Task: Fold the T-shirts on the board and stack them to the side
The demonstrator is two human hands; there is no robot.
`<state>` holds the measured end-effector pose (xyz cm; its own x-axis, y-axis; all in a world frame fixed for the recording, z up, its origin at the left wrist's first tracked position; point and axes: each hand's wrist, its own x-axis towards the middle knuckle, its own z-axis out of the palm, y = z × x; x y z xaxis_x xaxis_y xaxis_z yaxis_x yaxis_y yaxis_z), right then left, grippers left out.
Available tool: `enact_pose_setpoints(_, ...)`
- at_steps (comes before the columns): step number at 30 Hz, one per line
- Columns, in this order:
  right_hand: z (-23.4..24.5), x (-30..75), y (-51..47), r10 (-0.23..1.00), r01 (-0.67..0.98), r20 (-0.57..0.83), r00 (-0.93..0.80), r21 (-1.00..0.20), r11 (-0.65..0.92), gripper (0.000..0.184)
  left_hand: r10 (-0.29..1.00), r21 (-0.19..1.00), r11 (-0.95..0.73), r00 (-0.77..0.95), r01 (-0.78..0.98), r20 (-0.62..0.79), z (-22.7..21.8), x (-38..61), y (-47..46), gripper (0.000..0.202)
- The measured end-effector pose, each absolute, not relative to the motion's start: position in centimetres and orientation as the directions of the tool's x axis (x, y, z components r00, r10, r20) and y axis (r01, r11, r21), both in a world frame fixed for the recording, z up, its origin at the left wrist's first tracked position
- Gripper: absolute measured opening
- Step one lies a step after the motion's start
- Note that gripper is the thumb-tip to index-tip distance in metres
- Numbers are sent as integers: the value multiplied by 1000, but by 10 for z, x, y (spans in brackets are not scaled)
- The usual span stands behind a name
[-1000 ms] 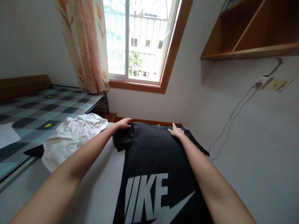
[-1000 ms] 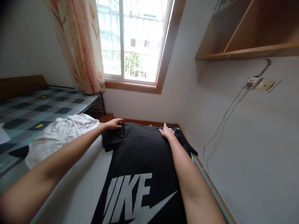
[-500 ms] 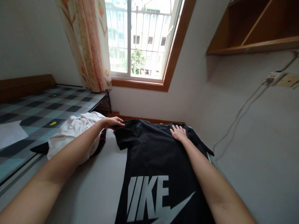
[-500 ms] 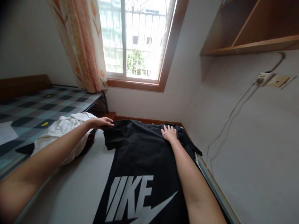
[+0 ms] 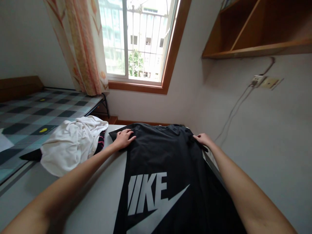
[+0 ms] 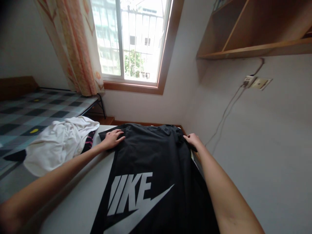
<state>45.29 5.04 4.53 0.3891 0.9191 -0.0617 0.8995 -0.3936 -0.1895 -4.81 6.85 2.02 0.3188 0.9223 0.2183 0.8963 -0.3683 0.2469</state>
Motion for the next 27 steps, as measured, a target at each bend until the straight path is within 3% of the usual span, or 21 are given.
enact_pose_setpoints(3,44,457,40,916,885,-137,378,-238,-401,30,917,260,-372,310,891,250,7,-37,54,44)
enact_pose_setpoints(8,42,450,33,964,944,119,236,-263,-199,35,918,321,-347,249,881,309,6,-41,52,39)
enact_pose_setpoints(13,35,422,38,965,948,82,249,-223,-226,35,912,335,-362,256,870,320,8,-42,53,38)
enact_pose_setpoints(15,33,411,42,957,919,71,281,-308,-247,28,911,343,-368,261,864,319,8,-42,53,38)
enact_pose_setpoints(19,39,398,53,932,749,69,357,-617,-241,18,914,356,-363,254,861,317,8,-42,52,37)
enact_pose_setpoints(23,59,398,56,899,654,87,430,-717,-243,22,917,358,-358,252,862,310,10,-41,51,36)
enact_pose_setpoints(27,89,406,49,875,525,-11,484,-797,-300,14,917,357,-355,248,864,311,10,-41,51,36)
